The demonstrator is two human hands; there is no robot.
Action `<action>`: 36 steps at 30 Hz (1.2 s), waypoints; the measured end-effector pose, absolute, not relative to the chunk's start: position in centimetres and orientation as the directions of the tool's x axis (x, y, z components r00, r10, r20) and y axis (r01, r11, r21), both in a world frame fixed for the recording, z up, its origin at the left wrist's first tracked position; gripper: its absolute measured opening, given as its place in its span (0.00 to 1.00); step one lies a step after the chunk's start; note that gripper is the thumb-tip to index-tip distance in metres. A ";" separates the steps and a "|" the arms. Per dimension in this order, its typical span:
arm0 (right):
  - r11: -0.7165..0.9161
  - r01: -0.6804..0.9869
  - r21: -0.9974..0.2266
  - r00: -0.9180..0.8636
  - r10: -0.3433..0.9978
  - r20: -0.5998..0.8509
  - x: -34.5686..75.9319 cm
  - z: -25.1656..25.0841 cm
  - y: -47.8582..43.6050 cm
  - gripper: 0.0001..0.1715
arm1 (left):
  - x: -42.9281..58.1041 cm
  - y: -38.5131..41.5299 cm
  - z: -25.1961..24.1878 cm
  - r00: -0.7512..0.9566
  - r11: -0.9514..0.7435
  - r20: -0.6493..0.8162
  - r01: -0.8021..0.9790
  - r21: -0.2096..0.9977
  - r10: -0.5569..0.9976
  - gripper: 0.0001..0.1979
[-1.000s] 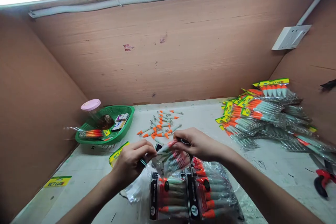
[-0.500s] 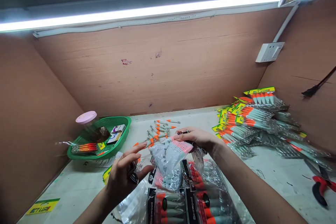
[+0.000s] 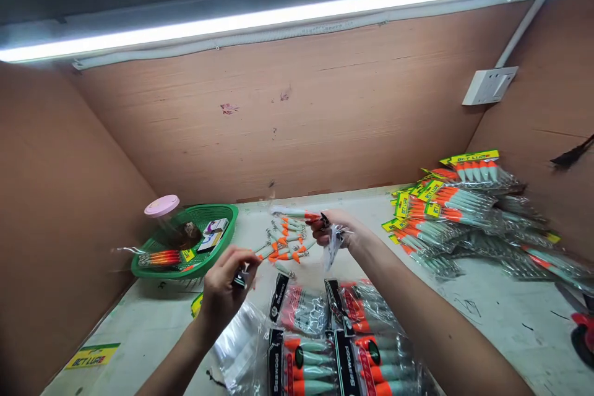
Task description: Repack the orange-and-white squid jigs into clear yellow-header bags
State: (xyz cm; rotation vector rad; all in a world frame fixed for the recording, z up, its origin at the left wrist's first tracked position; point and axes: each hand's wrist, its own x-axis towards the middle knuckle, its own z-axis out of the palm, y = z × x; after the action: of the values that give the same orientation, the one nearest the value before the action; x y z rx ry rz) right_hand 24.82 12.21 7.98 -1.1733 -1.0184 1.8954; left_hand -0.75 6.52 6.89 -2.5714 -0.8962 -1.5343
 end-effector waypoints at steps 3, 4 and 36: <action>-0.459 -0.104 -0.882 -0.312 0.857 -0.409 24.3 8.3 12.8 0.15 | -1.2 7.8 7.7 0.376 -0.808 0.795 0.544 0.227 0.477 0.20; -0.457 -0.091 -0.885 -0.300 0.860 -0.413 24.2 8.3 12.8 0.14 | -1.5 8.3 8.0 0.438 -0.813 0.765 0.552 0.187 0.473 0.23; 0.272 0.453 -0.849 0.271 0.865 0.422 24.6 8.6 11.4 0.03 | 0.6 5.8 2.1 0.338 -0.136 -0.109 0.624 0.769 0.935 0.04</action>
State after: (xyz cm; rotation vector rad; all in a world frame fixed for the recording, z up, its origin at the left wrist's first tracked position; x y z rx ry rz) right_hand 24.60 11.44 8.59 -1.3568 -1.3574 0.4403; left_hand 0.60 5.76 2.07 -3.0691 -2.2749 -0.8686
